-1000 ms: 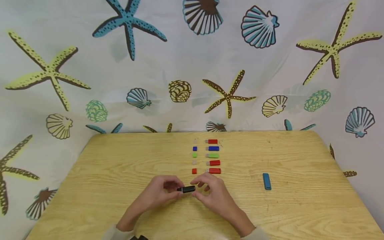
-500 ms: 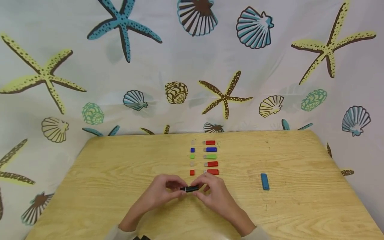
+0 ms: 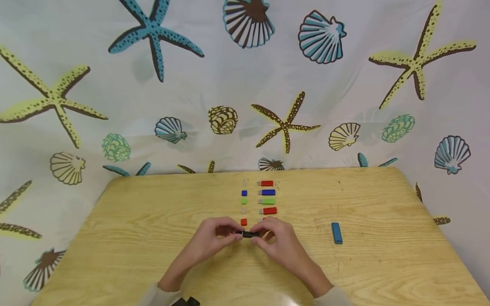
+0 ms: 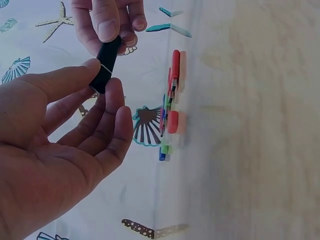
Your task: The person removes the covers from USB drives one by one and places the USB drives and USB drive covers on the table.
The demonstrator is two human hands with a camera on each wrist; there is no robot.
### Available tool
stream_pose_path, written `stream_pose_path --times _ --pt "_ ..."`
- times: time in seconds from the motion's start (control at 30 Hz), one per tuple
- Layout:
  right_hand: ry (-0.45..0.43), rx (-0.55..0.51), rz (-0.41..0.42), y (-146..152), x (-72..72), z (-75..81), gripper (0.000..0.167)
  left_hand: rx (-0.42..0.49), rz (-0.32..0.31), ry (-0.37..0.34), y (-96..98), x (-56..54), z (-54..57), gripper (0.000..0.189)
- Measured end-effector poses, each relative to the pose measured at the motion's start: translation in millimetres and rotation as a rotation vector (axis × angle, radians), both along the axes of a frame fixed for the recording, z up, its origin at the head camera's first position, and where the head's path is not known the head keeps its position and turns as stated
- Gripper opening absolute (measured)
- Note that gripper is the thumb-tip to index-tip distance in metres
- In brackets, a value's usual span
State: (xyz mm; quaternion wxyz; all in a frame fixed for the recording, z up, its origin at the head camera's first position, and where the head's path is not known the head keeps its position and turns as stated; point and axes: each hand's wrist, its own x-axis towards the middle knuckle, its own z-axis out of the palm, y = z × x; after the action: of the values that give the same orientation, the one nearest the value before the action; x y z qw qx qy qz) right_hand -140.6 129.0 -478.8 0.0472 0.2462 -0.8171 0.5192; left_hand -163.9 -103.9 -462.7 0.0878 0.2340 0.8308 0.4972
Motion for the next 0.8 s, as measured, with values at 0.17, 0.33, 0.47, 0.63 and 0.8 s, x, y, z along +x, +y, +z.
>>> stream_pose_path --times 0.17,0.33,0.47,0.63,0.8 --pt "-0.018 0.005 -0.022 3.3 -1.8 3.3 0.014 0.046 -0.003 0.032 3.8 -3.3 1.2 0.009" --pt "-0.025 0.017 -0.057 7.0 -5.2 5.0 0.015 0.059 -0.006 0.036 8.6 -5.9 3.8 0.011" --pt "-0.033 0.015 -0.078 9.5 -7.2 5.5 0.014 0.071 0.007 0.039 12.1 -6.7 5.7 0.011" --pt "-0.024 0.003 -0.091 10.8 -9.6 6.7 0.011 0.079 0.028 0.036 14.9 -7.6 7.1 0.011" --pt "-0.009 -0.036 -0.094 11.7 -12.4 8.8 0.010 0.102 0.040 0.056 18.3 -11.0 8.5 0.011"
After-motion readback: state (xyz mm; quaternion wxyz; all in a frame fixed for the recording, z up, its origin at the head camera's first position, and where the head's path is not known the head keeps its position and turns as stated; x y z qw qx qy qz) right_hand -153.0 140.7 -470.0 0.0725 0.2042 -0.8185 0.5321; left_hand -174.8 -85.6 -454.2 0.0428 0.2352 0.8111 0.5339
